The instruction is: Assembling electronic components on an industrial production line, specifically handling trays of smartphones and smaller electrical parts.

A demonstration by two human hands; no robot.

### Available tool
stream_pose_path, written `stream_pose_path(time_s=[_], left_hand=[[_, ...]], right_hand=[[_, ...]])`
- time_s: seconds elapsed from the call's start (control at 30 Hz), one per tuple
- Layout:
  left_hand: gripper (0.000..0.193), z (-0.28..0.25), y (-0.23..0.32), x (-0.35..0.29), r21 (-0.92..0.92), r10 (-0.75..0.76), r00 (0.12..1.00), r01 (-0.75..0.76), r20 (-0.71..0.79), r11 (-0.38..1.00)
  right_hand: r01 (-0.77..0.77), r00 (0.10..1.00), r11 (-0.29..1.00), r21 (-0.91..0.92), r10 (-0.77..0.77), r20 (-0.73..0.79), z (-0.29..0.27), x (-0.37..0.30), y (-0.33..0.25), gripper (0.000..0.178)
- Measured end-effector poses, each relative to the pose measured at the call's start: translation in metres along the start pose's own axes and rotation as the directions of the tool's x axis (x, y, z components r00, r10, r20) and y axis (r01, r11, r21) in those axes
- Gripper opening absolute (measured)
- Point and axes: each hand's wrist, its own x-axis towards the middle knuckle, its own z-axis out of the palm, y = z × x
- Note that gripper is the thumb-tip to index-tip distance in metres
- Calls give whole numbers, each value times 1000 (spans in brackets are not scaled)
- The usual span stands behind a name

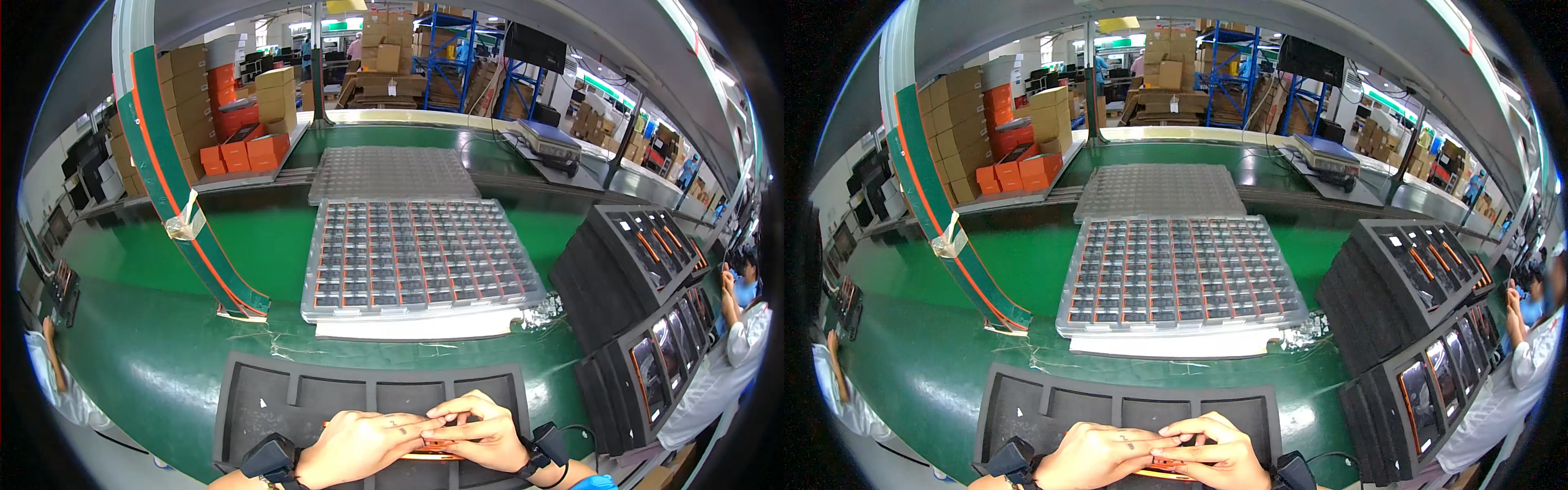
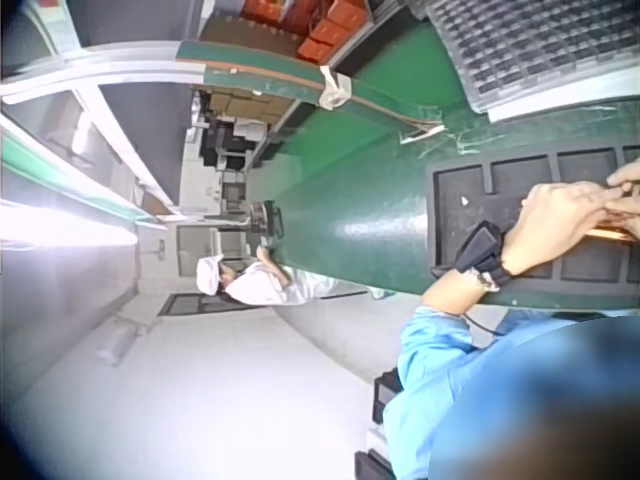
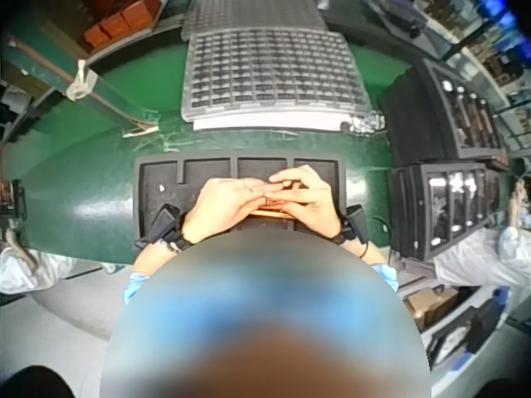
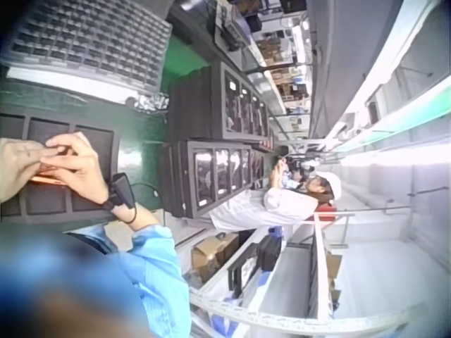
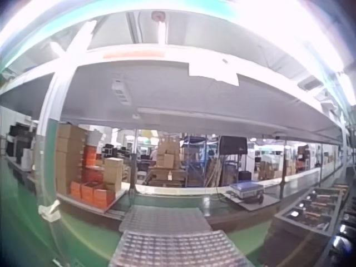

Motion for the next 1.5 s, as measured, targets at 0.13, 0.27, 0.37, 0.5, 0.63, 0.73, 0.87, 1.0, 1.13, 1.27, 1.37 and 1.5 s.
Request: stream_pose_path(time_s=[0.13,0.27,0.37,0.5,0.63,0.73,0.87,1.0,1.13,1.27,1.37,1.5], left_hand=[[19,0,-1,1,8,-8,1000,8,28,1000],[16,0,-1,2,-21,1,1000,-1,3,1000],[17,-2,2,5,-29,-6,1000,6,-18,1000],[18,2,-1,6,-50,24,997,-28,-79,998],[18,1,1,5,-44,21,997,-24,-73,999],[18,2,0,4,-27,30,997,-32,-75,999],[28,10,-17,0,32,121,990,-119,-69,992],[14,11,-14,3,5,14,995,-13,-96,1000],[15,11,-16,1,53,45,982,-36,-185,998],[19,10,-1,2,100,30,982,-12,-186,995],[21,11,-4,0,239,136,967,-84,-214,968],[21,13,-4,-1,252,144,962,-84,-231,964]], right_hand=[[16,1000,999,-50,-16,-11,2,-1,0,35],[-52,999,998,-47,52,-15,2,0,-6,33],[-130,991,991,-28,129,-45,1,0,-6,31],[-20,994,997,-70,12,-105,-3,-2,-3,24],[-11,993,999,-52,5,-118,-8,-4,-5,20],[-30,995,1000,-8,29,-98,-12,-4,-9,16],[-35,998,996,80,40,-52,-13,-4,-8,14],[-48,982,925,376,113,-153,-12,-14,3,19],[-132,986,890,436,162,-32,-22,-17,8,22],[-194,978,873,448,205,25,-21,-13,8,25],[-218,965,853,474,260,-24,-15,-13,8,26],[-120,972,965,234,162,-171,-3,-19,7,26]])
